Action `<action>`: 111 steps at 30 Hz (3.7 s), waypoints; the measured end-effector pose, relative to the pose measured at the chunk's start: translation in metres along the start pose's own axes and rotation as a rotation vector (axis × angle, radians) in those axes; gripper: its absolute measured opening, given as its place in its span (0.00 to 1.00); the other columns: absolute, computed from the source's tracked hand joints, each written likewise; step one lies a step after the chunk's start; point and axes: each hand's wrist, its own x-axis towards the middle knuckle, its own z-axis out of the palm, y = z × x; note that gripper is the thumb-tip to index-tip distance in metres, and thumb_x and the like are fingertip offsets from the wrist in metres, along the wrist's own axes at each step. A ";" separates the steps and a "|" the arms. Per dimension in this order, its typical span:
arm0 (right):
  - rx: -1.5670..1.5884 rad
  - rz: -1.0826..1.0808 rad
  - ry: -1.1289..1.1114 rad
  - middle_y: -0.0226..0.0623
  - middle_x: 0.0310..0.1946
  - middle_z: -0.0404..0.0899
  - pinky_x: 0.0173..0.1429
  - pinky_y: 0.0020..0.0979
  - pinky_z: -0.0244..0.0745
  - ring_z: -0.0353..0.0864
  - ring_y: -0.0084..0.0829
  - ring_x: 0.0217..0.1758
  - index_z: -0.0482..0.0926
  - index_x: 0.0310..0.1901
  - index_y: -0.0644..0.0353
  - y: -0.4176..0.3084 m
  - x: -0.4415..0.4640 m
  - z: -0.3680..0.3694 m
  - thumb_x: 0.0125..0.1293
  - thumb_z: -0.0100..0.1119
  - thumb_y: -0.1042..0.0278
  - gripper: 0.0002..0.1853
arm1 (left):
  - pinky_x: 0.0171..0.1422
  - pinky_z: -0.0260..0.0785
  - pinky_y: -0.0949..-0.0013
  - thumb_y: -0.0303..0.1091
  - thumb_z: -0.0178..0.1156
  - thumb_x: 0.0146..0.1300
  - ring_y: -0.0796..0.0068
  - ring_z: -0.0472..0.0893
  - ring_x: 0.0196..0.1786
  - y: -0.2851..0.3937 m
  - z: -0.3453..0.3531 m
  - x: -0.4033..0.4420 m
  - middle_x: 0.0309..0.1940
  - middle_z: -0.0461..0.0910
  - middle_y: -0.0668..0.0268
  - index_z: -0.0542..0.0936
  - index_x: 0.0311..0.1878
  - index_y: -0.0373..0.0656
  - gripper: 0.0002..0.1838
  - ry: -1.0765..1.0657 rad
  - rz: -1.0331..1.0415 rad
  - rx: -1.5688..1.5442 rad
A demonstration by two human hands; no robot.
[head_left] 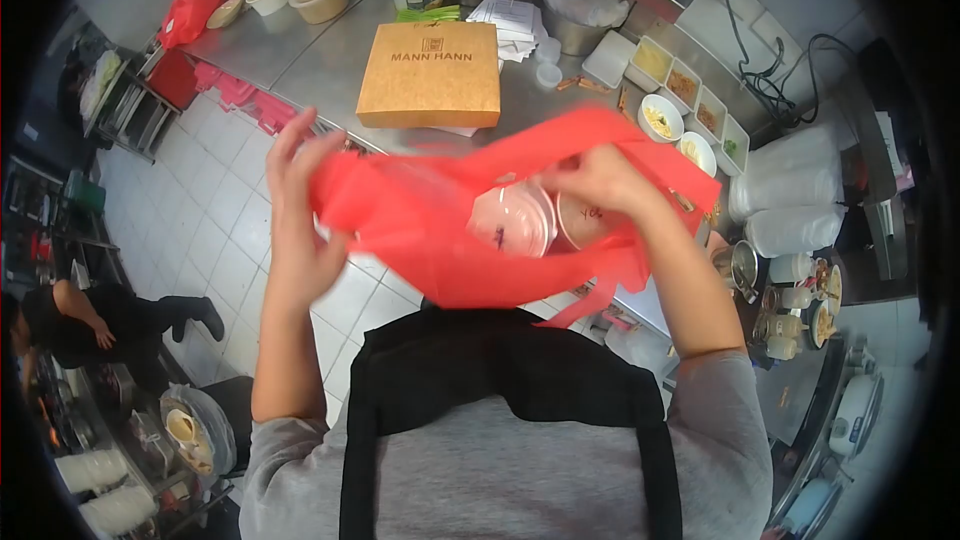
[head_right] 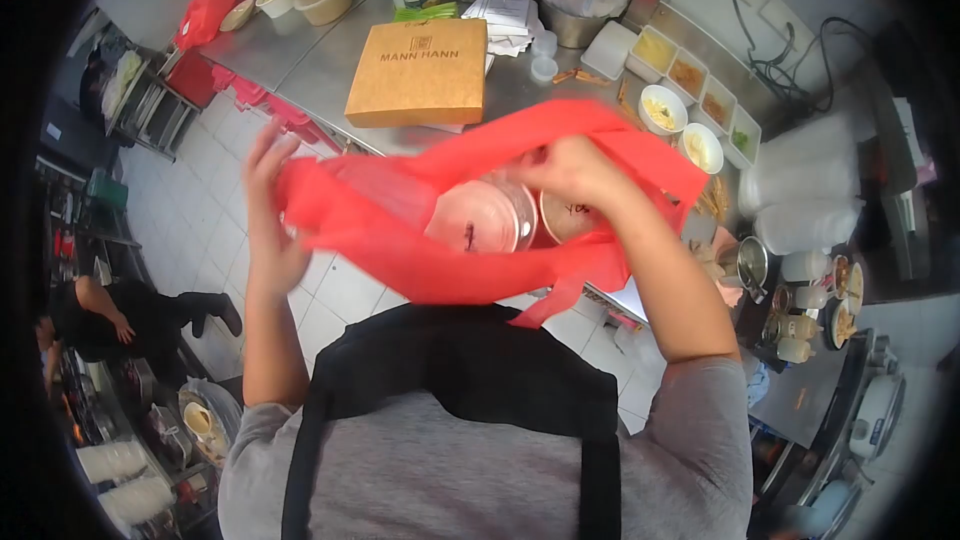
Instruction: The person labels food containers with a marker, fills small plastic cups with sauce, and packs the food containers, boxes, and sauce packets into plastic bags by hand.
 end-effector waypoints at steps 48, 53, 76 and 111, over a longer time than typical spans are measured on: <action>0.555 0.082 0.421 0.32 0.31 0.80 0.36 0.23 0.73 0.79 0.21 0.32 0.78 0.40 0.63 0.009 -0.073 -0.193 0.60 0.60 0.70 0.09 | 0.74 0.43 0.43 0.27 0.64 0.43 0.61 0.61 0.69 0.029 0.013 0.096 0.58 0.68 0.61 0.77 0.49 0.46 0.24 -0.553 0.424 0.716; 0.061 0.244 0.637 0.31 0.28 0.77 0.30 0.24 0.73 0.76 0.22 0.27 0.77 0.41 0.63 0.087 -0.019 -0.202 0.60 0.59 0.65 0.12 | 0.68 0.56 0.49 0.36 0.67 0.46 0.59 0.69 0.61 0.025 0.072 0.052 0.50 0.75 0.62 0.78 0.45 0.46 0.20 -0.735 0.625 0.257; -0.541 0.323 -0.056 0.48 0.38 0.81 0.45 0.42 0.76 0.81 0.45 0.41 0.78 0.48 0.59 0.098 -0.018 -0.022 0.57 0.59 0.52 0.22 | 0.42 0.74 0.55 0.41 0.62 0.53 0.54 0.81 0.39 -0.030 0.158 0.061 0.34 0.80 0.56 0.73 0.47 0.43 0.20 -1.177 0.197 0.843; 0.867 0.629 0.143 0.40 0.42 0.81 0.49 0.36 0.78 0.82 0.32 0.42 0.80 0.41 0.63 0.213 -0.035 -0.070 0.66 0.55 0.63 0.11 | 0.55 0.70 0.70 0.37 0.64 0.59 0.75 0.76 0.49 -0.146 0.139 0.001 0.47 0.77 0.65 0.71 0.56 0.41 0.23 -0.570 -0.771 -0.636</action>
